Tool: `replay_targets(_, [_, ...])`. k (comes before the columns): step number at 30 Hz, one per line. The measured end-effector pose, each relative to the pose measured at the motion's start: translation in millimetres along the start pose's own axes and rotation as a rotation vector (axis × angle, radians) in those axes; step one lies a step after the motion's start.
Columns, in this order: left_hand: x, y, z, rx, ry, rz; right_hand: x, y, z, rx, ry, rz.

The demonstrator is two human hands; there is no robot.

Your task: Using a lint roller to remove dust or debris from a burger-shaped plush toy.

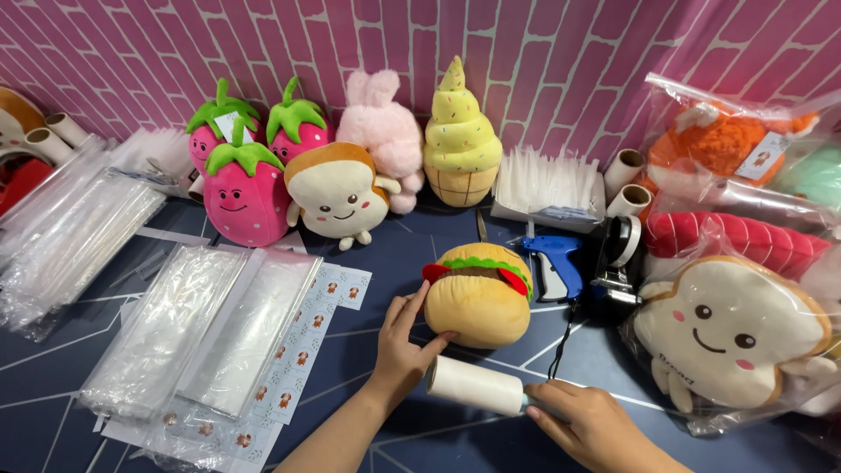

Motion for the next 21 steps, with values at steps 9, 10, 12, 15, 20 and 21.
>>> replay_targets(9, [-6, 2, -4, 0.053, 0.115, -0.163, -11, -46, 26, 0.283, 0.298, -0.034])
replay_targets(10, [-10, 2, -5, 0.054, 0.116, -0.164, -14, -43, 23, 0.284, 0.298, -0.036])
replay_targets(12, [-17, 2, -7, 0.056, 0.115, -0.226, -20, -36, 18, 0.170, 0.289, -0.076])
replay_targets(15, [-22, 6, -8, 0.054, 0.060, -0.241, -18, -11, 13, 0.109, 0.188, -0.084])
replay_targets(20, [-22, 6, -8, 0.036, 0.046, -0.179, -7, -3, 6, 0.149, 0.113, 0.093])
replay_targets(21, [-20, 4, -8, 0.056, 0.113, -0.160, 2, -2, 4, 0.232, 0.126, 0.118])
Point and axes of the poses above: each hand's wrist, its own z-axis towards the middle knuckle, its own y-axis out of the palm, x = y × z, the point moved 1 cm from there along z, towards the middle knuckle, and after that the axes turned 3 degrees about -z, right-handed, at the moved point
